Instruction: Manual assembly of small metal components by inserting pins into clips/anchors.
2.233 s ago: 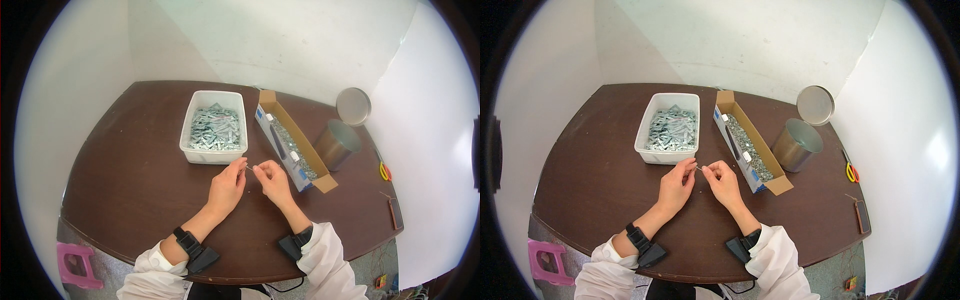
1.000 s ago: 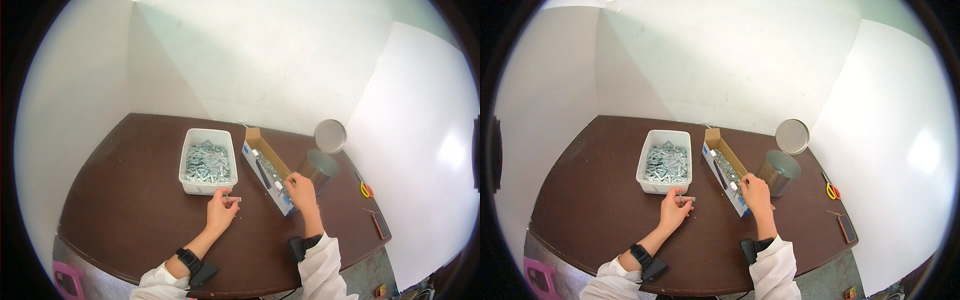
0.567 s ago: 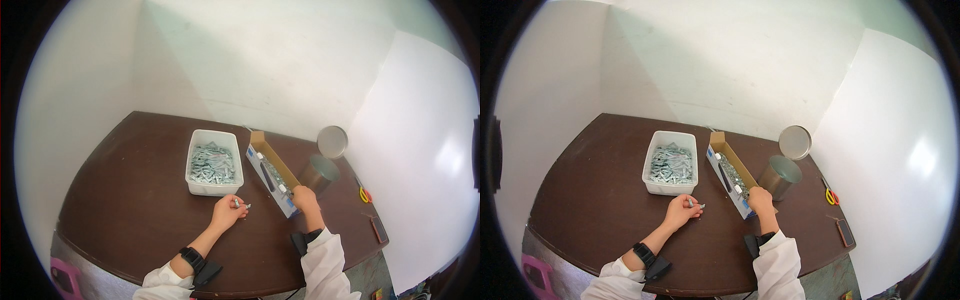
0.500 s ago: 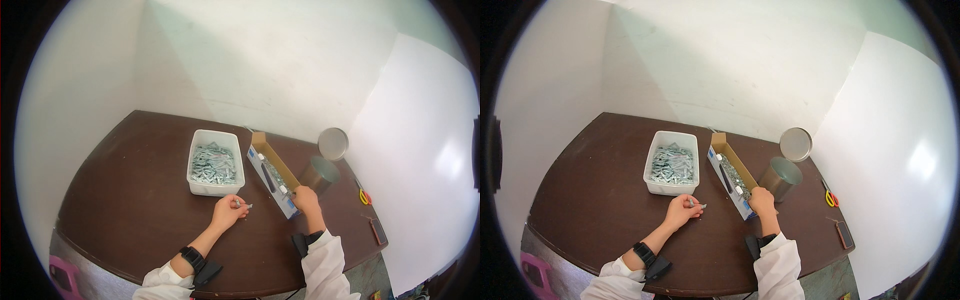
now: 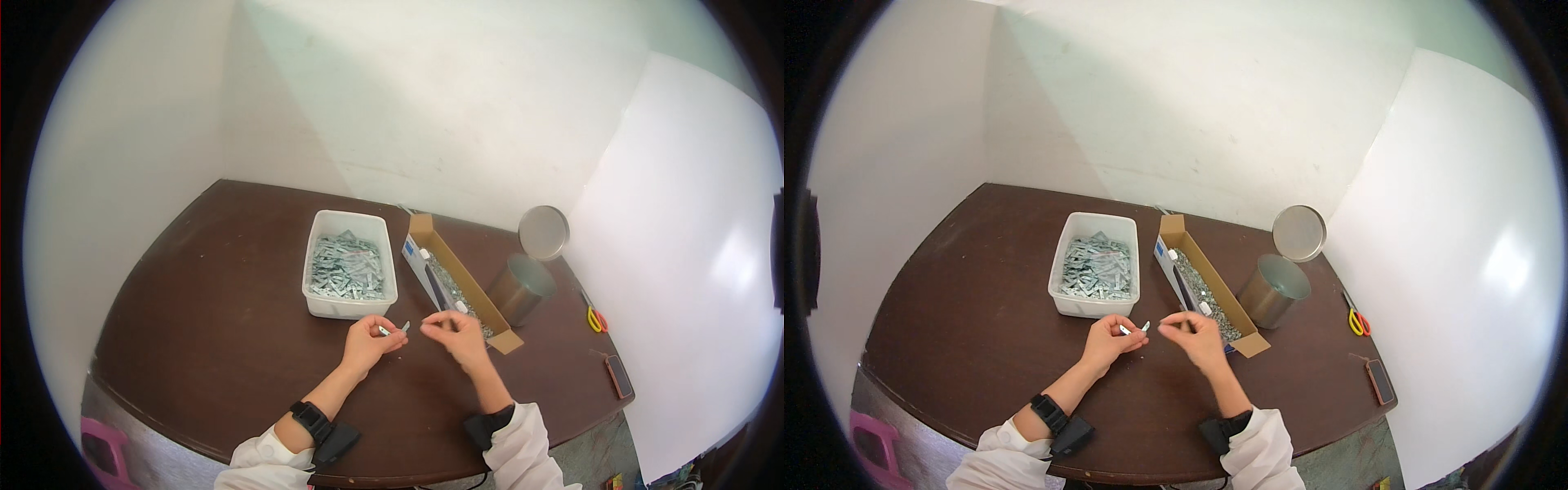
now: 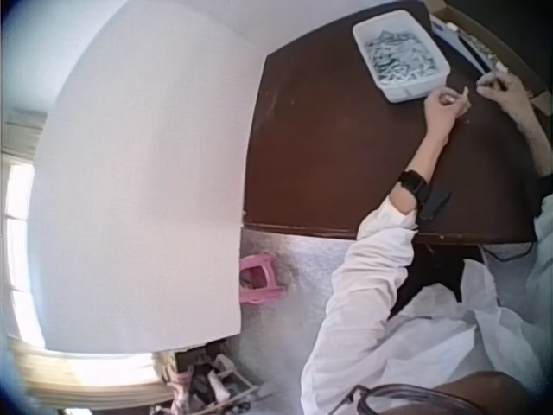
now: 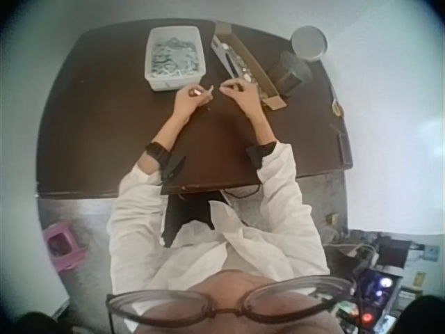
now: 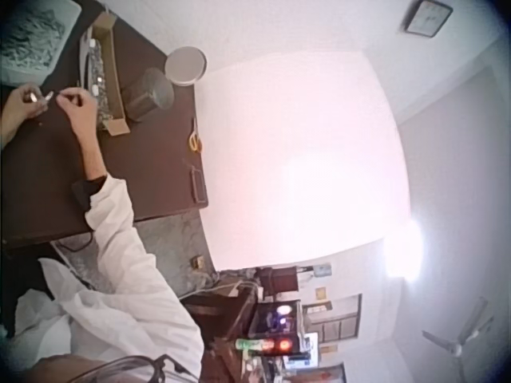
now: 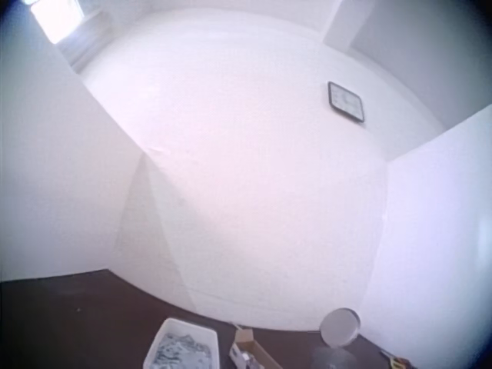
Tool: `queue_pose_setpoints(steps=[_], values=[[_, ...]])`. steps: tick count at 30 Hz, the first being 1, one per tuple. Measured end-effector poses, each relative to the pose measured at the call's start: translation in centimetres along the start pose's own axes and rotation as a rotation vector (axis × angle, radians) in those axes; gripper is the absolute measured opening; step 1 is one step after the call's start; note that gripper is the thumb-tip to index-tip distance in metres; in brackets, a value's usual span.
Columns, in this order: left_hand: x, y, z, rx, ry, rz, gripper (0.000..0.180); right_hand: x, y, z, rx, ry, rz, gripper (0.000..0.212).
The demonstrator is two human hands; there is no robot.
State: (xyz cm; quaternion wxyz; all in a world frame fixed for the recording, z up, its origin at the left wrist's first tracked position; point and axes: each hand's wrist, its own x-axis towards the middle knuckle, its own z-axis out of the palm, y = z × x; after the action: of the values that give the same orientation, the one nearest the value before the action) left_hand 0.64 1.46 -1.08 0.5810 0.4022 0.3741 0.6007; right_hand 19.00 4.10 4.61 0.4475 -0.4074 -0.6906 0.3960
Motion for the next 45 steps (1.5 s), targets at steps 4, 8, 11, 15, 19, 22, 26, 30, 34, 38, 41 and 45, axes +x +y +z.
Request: queue_pose_setpoints(steps=[4, 8, 11, 15, 19, 22, 26, 30, 34, 38, 41, 45], values=[[0.0, -0.9, 0.1, -0.112, 0.001, -0.023, 0.021, -1.4, 1.1, 2.0, 0.064, -0.045, 0.147, 0.015], [0.1, -1.5, 0.2, -0.166, -0.044, -0.054, 0.023, -1.6, 2.0, 2.5, 0.134, -0.048, 0.203, 0.016], [-0.1, -1.2, 0.7, -0.183, -0.05, -0.068, 0.024, -1.5, 2.6, 2.3, 0.139, -0.009, 0.186, 0.015], [-0.4, -0.5, 0.9, 0.055, -0.032, 0.038, 0.028, -1.6, 2.4, 2.0, 0.062, 0.012, 0.147, 0.013], [-0.7, -0.2, 1.2, 0.175, -0.05, 0.175, 0.032, -1.5, 2.7, 2.0, 0.065, 0.019, 0.157, 0.012], [-1.0, 0.0, 1.8, 0.236, -0.021, 0.24, 0.037, -1.4, 3.2, 2.0, 0.081, 0.04, 0.141, 0.012], [-1.4, 0.3, 2.1, 0.409, 0.003, 0.358, 0.036, -1.4, 3.5, 2.2, 0.053, 0.071, 0.065, 0.014], [-1.4, 0.2, 2.0, 0.461, 0.025, 0.387, 0.039, -1.6, 3.1, 2.3, 0.039, 0.059, 0.075, 0.014], [-1.7, 0.6, 2.3, 0.499, 0.018, 0.403, 0.039, -1.6, 2.9, 2.2, 0.038, 0.061, 0.098, 0.013], [-1.7, 0.5, 2.2, 0.498, 0.02, 0.417, 0.037, -1.6, 3.1, 2.3, 0.065, 0.055, 0.113, 0.012], [-1.6, 0.5, 2.2, 0.47, 0.025, 0.391, 0.035, -1.6, 3.0, 2.3, 0.076, 0.049, 0.119, 0.012], [-1.2, -0.3, 1.7, 0.42, 0.027, 0.378, 0.034, -1.7, 2.4, 2.2, 0.048, -0.015, 0.145, 0.018]])
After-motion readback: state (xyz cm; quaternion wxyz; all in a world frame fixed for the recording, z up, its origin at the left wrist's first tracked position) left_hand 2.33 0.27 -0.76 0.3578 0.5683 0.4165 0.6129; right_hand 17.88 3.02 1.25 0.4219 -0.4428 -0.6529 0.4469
